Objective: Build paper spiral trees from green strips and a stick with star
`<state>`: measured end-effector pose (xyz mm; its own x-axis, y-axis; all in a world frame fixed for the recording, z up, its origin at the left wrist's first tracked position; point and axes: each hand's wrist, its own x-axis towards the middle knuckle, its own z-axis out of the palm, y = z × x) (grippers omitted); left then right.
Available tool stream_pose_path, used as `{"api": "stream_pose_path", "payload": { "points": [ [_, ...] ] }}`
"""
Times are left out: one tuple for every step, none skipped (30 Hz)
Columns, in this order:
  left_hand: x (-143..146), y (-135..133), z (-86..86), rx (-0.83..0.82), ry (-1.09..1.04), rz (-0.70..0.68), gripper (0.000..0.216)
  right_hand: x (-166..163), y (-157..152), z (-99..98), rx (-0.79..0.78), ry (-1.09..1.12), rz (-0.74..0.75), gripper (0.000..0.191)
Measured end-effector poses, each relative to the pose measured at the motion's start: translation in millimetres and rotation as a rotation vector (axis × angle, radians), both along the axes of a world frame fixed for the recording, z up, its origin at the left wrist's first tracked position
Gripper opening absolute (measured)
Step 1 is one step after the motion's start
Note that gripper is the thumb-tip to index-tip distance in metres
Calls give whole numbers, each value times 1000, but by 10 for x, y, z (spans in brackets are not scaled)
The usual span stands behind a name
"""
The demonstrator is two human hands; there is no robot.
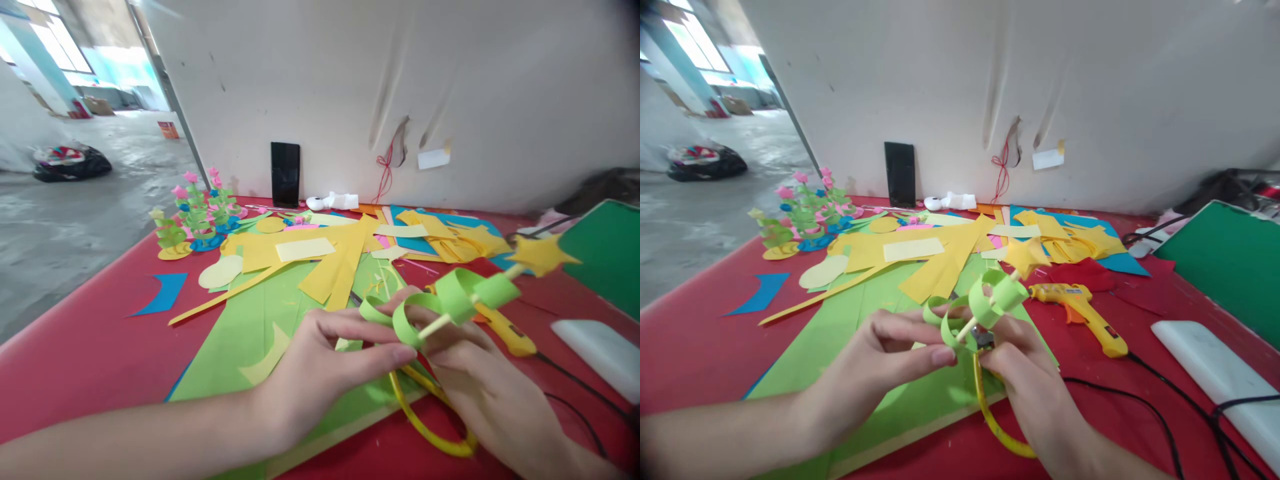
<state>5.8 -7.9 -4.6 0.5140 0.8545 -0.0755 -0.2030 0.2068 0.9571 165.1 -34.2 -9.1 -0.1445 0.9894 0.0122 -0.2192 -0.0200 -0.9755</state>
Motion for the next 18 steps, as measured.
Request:
{"api": "stream_pose_path", "payload": {
  "points": [
    [1, -7, 3, -15, -21, -15, 4, 2, 3, 5, -17, -2, 20, 28],
    [2, -14, 7, -23, -35, -25, 5, 6, 5, 7, -30, -11, 29, 29],
    [4, -19, 12, -26, -39, -29, 5, 11, 5, 6, -37, -27, 28, 30],
    [5, -22, 16, -24, -34, -30, 6, 15, 3, 3, -41, -52, 20, 31],
    [6, -24, 20, -14, -23, -30, 6, 20, 0, 0, -46, -84, 2, 30],
    [6, -25, 23, 0, -9, -27, 5, 23, -2, -2, -54, -118, -20, 29],
    [5, -24, 25, 13, 4, -20, 5, 24, -4, -3, -64, -151, -46, 27],
    [4, -23, 24, 22, 17, -13, 4, 24, -4, -1, -73, -178, -66, 26],
    [2, -21, 23, 26, 33, -10, 4, 23, -2, 1, -84, -199, -80, 25],
    [0, -20, 21, 25, 46, -13, 4, 22, 0, 3, -92, -212, -88, 25],
    [-1, -19, 19, 19, 54, -20, 5, 21, 3, 2, -96, -217, -95, 24],
    [-2, -18, 18, 12, 56, -25, 6, 20, 6, -4, -96, -223, -102, 24],
    [-2, -18, 19, 8, 54, -23, 6, 21, 10, -15, -86, -223, -116, 23],
    [-3, -18, 21, 6, 47, -15, 5, 23, 13, -32, -64, -219, -140, 21],
    [-4, -17, 25, 8, 32, -1, 5, 27, 16, -52, -31, -213, -164, 19],
    [-6, -16, 30, 10, 20, 19, 6, 31, 19, -74, 5, -213, -184, 18],
    [-9, -13, 36, 15, 15, 37, 8, 35, 23, -94, 39, -219, -204, 17],
    [-13, -8, 42, 22, 12, 55, 9, 39, 28, -109, 63, -228, -217, 17]
  ]
}}
